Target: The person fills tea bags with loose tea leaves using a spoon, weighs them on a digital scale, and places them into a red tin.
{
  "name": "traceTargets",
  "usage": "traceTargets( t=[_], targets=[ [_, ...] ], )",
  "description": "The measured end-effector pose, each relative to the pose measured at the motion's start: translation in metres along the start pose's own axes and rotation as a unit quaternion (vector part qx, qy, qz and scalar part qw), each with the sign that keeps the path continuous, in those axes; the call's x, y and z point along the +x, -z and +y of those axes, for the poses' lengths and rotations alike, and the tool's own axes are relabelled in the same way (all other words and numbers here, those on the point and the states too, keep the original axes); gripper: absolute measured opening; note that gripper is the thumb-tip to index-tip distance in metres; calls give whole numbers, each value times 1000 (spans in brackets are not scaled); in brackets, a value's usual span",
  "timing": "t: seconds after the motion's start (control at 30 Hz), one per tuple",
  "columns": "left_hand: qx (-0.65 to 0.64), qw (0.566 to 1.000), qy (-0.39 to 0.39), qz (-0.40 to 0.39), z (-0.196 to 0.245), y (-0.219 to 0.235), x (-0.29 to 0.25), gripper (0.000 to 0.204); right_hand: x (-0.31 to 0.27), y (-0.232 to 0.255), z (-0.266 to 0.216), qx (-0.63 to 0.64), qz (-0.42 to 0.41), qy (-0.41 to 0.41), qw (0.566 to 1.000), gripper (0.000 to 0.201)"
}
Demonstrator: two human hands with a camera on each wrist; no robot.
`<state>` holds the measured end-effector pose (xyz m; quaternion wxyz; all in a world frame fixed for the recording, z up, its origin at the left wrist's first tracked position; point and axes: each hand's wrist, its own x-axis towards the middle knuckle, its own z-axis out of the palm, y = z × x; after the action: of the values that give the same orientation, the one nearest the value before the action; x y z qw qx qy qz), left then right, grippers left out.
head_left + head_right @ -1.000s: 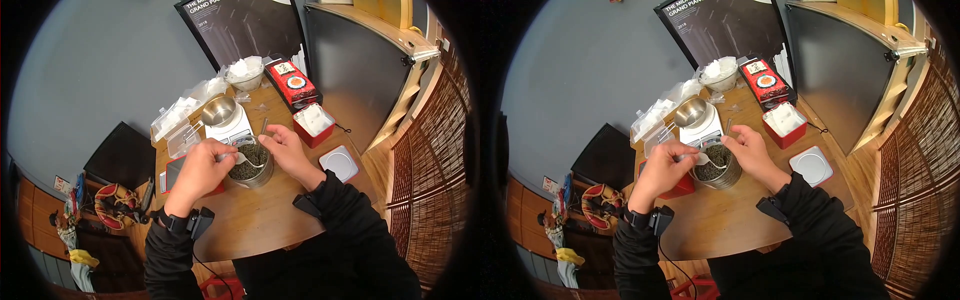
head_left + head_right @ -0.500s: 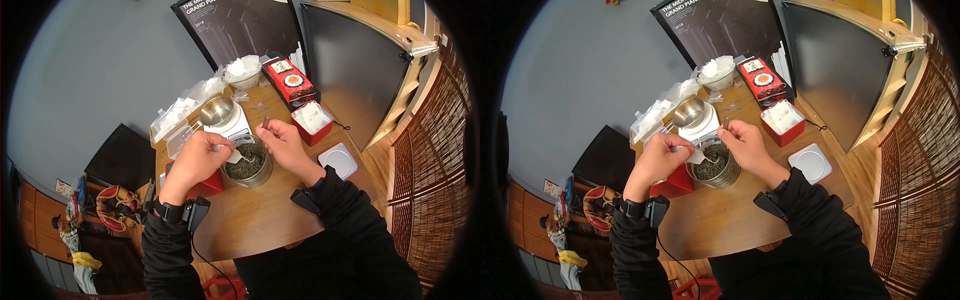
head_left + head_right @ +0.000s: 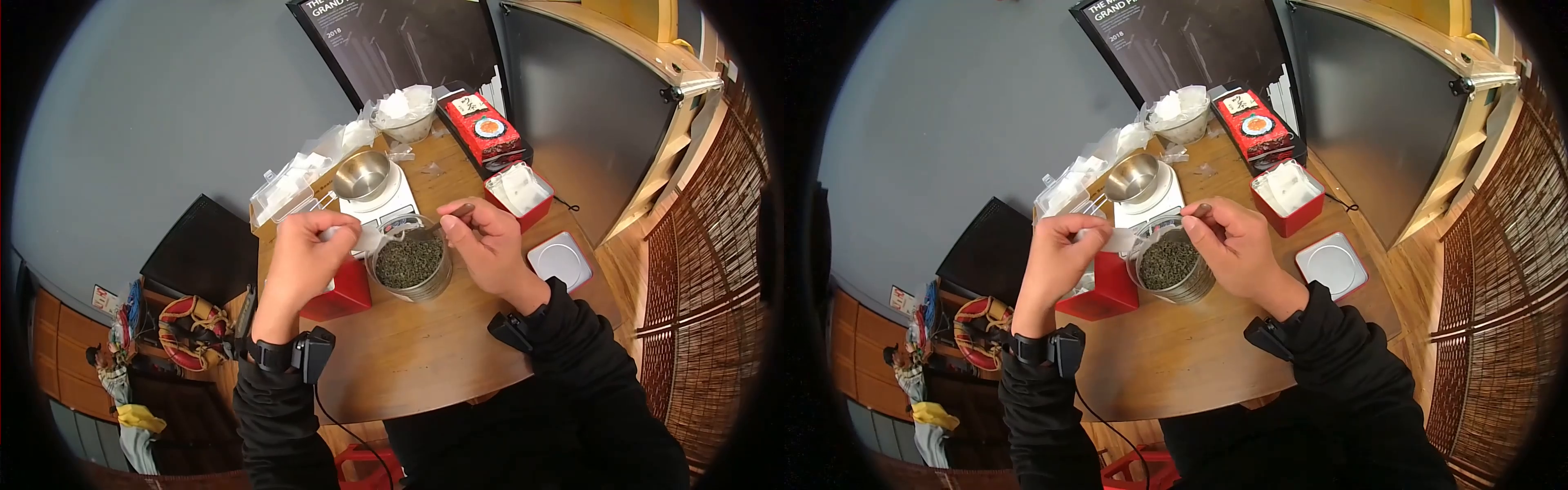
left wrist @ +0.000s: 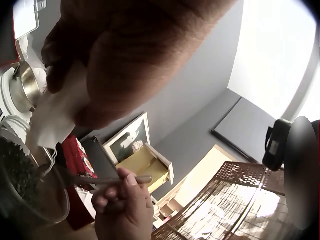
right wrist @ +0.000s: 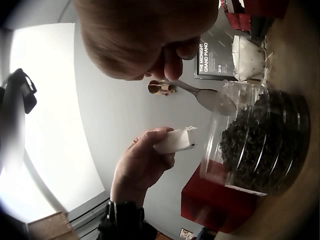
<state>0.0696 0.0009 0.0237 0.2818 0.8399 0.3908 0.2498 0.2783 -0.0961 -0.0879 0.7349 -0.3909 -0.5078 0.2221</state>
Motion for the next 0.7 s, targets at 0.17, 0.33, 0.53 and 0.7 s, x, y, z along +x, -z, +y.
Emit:
traceTargets(
  t=[0.17,0.33,0.53,0.7],
  targets=[
    [-103,990,47,81,-2,3,-14,17,-11,-6,-2,17,-35,-22,999,14],
    [-185,973,44,135,-3,-5,-26,17,-11,-11,7,-41,-51,-25,998,13],
    [-199,972,44,118,-14,-12,-31,16,-4,1,14,-74,-15,-17,997,12],
    [-214,967,46,132,-14,-14,-34,15,-6,-3,7,37,22,-49,998,13]
  ],
)
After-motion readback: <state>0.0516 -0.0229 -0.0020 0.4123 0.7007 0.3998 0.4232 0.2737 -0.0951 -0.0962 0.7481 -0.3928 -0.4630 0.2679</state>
